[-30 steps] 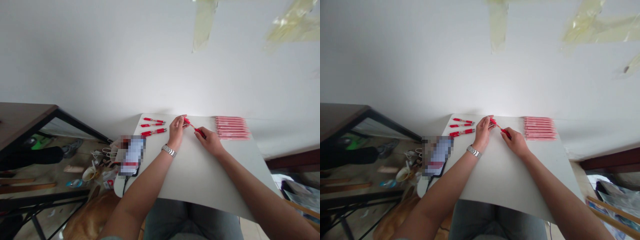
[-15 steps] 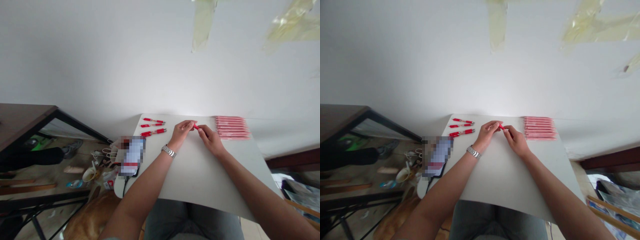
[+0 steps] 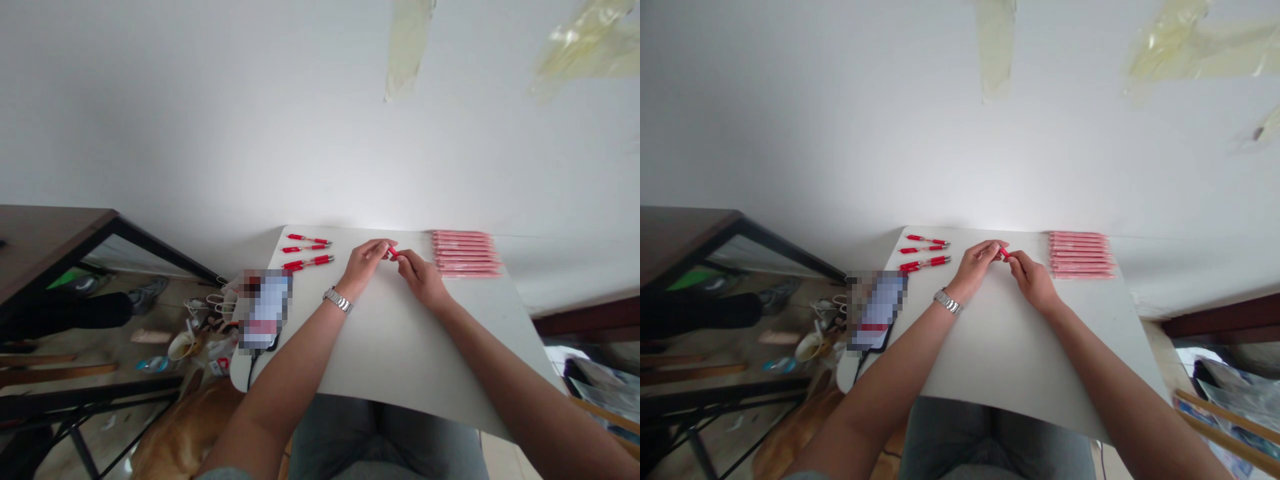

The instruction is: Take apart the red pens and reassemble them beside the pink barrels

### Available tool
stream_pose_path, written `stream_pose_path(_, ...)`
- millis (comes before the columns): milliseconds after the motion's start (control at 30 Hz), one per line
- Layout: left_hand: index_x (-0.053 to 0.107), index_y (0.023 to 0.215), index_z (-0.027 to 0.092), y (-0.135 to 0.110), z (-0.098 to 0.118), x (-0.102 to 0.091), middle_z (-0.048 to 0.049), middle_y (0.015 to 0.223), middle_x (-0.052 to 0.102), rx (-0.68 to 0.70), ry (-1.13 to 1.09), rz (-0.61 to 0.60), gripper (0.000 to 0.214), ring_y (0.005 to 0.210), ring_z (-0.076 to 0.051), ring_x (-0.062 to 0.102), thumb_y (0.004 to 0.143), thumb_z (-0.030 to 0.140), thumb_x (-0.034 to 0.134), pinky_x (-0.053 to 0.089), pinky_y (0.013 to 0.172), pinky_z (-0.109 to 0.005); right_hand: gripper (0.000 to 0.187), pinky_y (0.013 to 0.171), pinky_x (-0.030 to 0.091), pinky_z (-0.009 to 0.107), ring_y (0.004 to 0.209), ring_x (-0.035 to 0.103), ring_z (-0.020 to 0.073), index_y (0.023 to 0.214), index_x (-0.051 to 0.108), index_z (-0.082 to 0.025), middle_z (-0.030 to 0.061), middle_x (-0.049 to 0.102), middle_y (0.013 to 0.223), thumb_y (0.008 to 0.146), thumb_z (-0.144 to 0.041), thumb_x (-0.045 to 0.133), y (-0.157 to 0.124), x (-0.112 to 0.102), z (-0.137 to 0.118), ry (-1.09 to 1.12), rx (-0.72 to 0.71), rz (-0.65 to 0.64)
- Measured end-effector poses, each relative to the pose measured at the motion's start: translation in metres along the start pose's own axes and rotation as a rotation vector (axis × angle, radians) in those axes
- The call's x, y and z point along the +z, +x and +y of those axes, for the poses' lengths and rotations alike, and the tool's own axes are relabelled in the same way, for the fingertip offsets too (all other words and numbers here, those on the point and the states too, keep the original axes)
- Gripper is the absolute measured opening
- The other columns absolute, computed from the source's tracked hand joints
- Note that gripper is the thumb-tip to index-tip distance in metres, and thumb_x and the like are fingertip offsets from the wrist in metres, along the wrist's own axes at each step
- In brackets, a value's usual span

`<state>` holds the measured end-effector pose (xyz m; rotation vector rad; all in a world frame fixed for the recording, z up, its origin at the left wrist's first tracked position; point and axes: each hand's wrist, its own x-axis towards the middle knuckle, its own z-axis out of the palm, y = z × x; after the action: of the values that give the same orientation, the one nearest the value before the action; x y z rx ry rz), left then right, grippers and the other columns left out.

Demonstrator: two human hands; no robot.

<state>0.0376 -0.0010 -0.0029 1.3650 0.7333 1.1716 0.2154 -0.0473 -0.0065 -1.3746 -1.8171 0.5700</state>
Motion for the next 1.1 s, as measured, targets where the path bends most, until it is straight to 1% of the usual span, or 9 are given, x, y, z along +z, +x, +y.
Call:
stream_pose_path(100, 0.079, 0.112, 0.019, -0.0008, -0.0023, -0.0001, -0.01, 0.115, 0.076, 0.009, 0.004, 0.022, 0.04, 0.102, -0.019, 0.068, 0.097, 0.054, 0.064, 0.053, 0.097, -0.035, 0.047, 0.06, 0.045, 0.027, 0.06, 0.061, 0.0169, 0.111, 0.066, -0.02, 0.0018, 0.065, 0.072, 0.107, -0.058, 0.039, 0.0004, 0.0009, 0.0006, -0.017, 0.0, 0.017)
stream_pose_path(267, 0.079, 0.112, 0.019, -0.0009, -0.0044, -0.0013, -0.0103, 0.115, 0.076, 0.009, 0.023, 0.037, 0.04, 0.099, -0.019, 0.068, 0.096, 0.053, 0.065, 0.054, 0.096, -0.035, 0.043, 0.062, 0.043, 0.028, 0.065, 0.066, 0.0189, 0.114, 0.067, -0.02, 0.0037, 0.07, 0.077, 0.107, -0.054, 0.041, -0.0002, 0.0017, 0.0011, -0.091, -0.008, 0.043)
stream_pose_path(533, 0.082, 0.106, 0.019, -0.0012, -0.0035, -0.0004, -0.0109, 0.113, 0.079, -0.027, 0.029, 0.106, 0.039, 0.096, -0.02, 0.069, 0.092, 0.054, 0.071, 0.054, 0.092, -0.035, 0.035, 0.059, 0.038, 0.027, 0.063, 0.062, 0.0178, 0.113, 0.066, -0.022, 0.0018, 0.067, 0.074, 0.106, -0.05, 0.047, -0.0012, 0.0051, 0.0027, -0.169, -0.027, 0.087)
stream_pose_path(733, 0.082, 0.097, 0.019, -0.0004, -0.0062, 0.0016, -0.0084, 0.101, 0.079, -0.05, 0.017, 0.15, 0.036, 0.089, -0.017, 0.067, 0.088, 0.053, 0.075, 0.053, 0.084, -0.032, 0.033, 0.059, 0.04, 0.027, 0.064, 0.062, 0.0166, 0.114, 0.065, -0.022, 0.0022, 0.07, 0.081, 0.102, -0.052, 0.056, -0.0013, 0.0076, 0.0018, -0.152, -0.011, 0.142)
stream_pose_path(800, 0.081, 0.091, 0.019, 0.0006, -0.0065, 0.0014, -0.0061, 0.092, 0.078, -0.053, 0.009, 0.165, 0.035, 0.084, -0.016, 0.065, 0.086, 0.053, 0.077, 0.052, 0.08, -0.03, 0.034, 0.061, 0.041, 0.028, 0.066, 0.064, 0.0176, 0.116, 0.066, -0.022, 0.0037, 0.072, 0.083, 0.103, -0.051, 0.053, -0.0015, 0.0065, -0.0008, -0.155, -0.022, 0.142)
stream_pose_path(867, 0.079, 0.086, 0.019, 0.001, -0.0056, 0.0014, -0.004, 0.084, 0.075, -0.051, 0.001, 0.177, 0.034, 0.079, -0.015, 0.063, 0.085, 0.053, 0.077, 0.05, 0.076, -0.028, 0.035, 0.065, 0.044, 0.03, 0.073, 0.067, 0.0198, 0.118, 0.067, -0.021, 0.0069, 0.075, 0.091, 0.106, -0.048, 0.048, -0.0013, 0.0049, -0.0034, -0.156, -0.048, 0.124)
stream_pose_path(933, 0.08, 0.089, 0.019, 0.0007, -0.0039, 0.0018, -0.0042, 0.088, 0.075, -0.049, -0.019, 0.167, 0.033, 0.081, -0.014, 0.063, 0.086, 0.052, 0.077, 0.05, 0.077, -0.028, 0.038, 0.071, 0.048, 0.032, 0.084, 0.071, 0.0227, 0.12, 0.068, -0.021, 0.0102, 0.077, 0.102, 0.108, -0.046, 0.042, -0.0007, 0.0037, -0.0051, -0.152, -0.077, 0.112)
stream_pose_path(1000, 0.08, 0.101, 0.021, 0.0, -0.0022, 0.0024, -0.0059, 0.1, 0.077, -0.052, -0.051, 0.141, 0.034, 0.088, -0.015, 0.065, 0.087, 0.051, 0.077, 0.052, 0.081, -0.028, 0.041, 0.076, 0.05, 0.035, 0.092, 0.072, 0.0251, 0.121, 0.068, -0.021, 0.0124, 0.077, 0.11, 0.109, -0.046, 0.039, 0.0003, 0.0032, -0.0053, -0.149, -0.088, 0.123)
stream_pose_path(1100, 0.079, 0.111, 0.022, -0.0008, -0.0015, 0.003, -0.0077, 0.109, 0.077, -0.053, -0.096, 0.109, 0.037, 0.093, -0.016, 0.066, 0.088, 0.05, 0.076, 0.053, 0.086, -0.03, 0.045, 0.078, 0.051, 0.037, 0.094, 0.071, 0.0268, 0.121, 0.069, -0.02, 0.0135, 0.076, 0.109, 0.11, -0.048, 0.036, 0.0016, 0.0034, -0.0036, -0.154, -0.076, 0.146)
